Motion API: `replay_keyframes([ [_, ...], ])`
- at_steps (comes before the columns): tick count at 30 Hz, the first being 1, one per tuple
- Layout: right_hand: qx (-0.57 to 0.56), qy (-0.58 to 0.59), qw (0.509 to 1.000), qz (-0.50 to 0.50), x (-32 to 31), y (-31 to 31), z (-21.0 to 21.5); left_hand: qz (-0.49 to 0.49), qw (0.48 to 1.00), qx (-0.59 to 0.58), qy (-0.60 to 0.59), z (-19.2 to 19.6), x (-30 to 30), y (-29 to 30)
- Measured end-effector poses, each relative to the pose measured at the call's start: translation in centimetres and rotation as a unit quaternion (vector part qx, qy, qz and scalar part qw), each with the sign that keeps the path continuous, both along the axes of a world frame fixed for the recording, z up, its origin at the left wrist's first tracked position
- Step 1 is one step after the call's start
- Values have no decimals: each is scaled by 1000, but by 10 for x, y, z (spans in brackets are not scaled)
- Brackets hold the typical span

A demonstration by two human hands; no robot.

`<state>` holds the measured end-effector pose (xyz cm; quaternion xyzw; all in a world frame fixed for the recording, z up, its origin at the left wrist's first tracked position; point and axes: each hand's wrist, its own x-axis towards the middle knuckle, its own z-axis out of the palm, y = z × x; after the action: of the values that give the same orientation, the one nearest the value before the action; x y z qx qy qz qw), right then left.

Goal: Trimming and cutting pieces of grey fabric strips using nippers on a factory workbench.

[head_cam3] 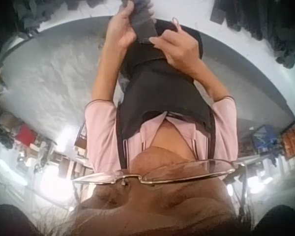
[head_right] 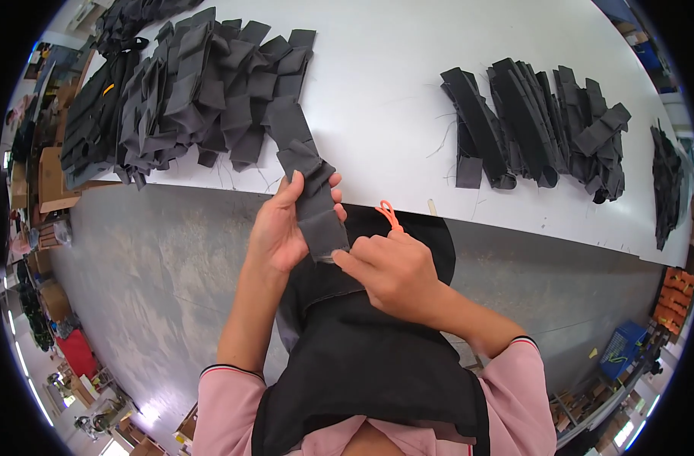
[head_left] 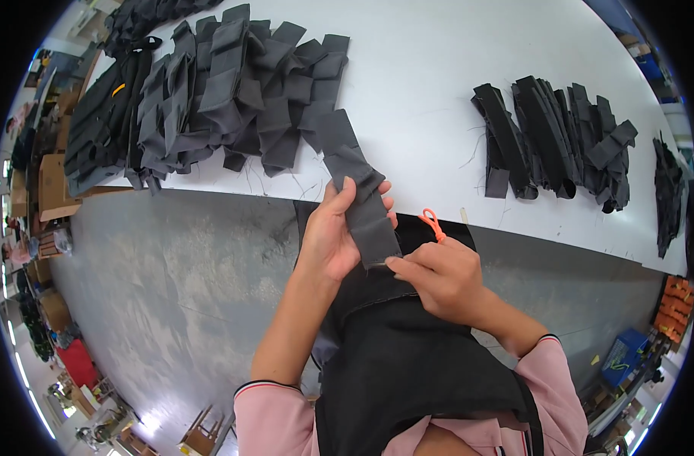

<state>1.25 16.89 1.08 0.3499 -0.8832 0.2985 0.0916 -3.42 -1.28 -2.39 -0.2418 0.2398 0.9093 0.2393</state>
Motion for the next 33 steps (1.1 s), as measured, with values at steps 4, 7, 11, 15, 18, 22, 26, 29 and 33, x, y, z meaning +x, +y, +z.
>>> replay_keyframes([
  [4,-79,-200,976,25,0,8,8,8,1000,-8,-10,-3,1,-1],
  [7,-95,-174,980,-15,0,7,6,12,1000,-18,-1,-1,1,0],
  [11,-91,-136,986,-29,-1,1,3,12,999,-32,-5,5,2,2],
  [15,-65,-139,988,-22,1,1,3,10,1000,-29,4,7,4,4],
  [18,-58,-190,978,65,0,10,10,6,999,-35,1,6,5,2],
  [22,-163,-307,937,21,-5,14,8,2,999,-33,28,7,2,1],
  [26,-234,-308,916,-112,-29,-7,-4,-15,996,-64,65,15,-4,3],
  [29,-193,-276,939,-67,-23,-4,-7,-24,994,-74,80,27,-5,7],
  [33,-119,-55,990,46,5,-7,-13,20,994,-109,17,12,-5,6],
])
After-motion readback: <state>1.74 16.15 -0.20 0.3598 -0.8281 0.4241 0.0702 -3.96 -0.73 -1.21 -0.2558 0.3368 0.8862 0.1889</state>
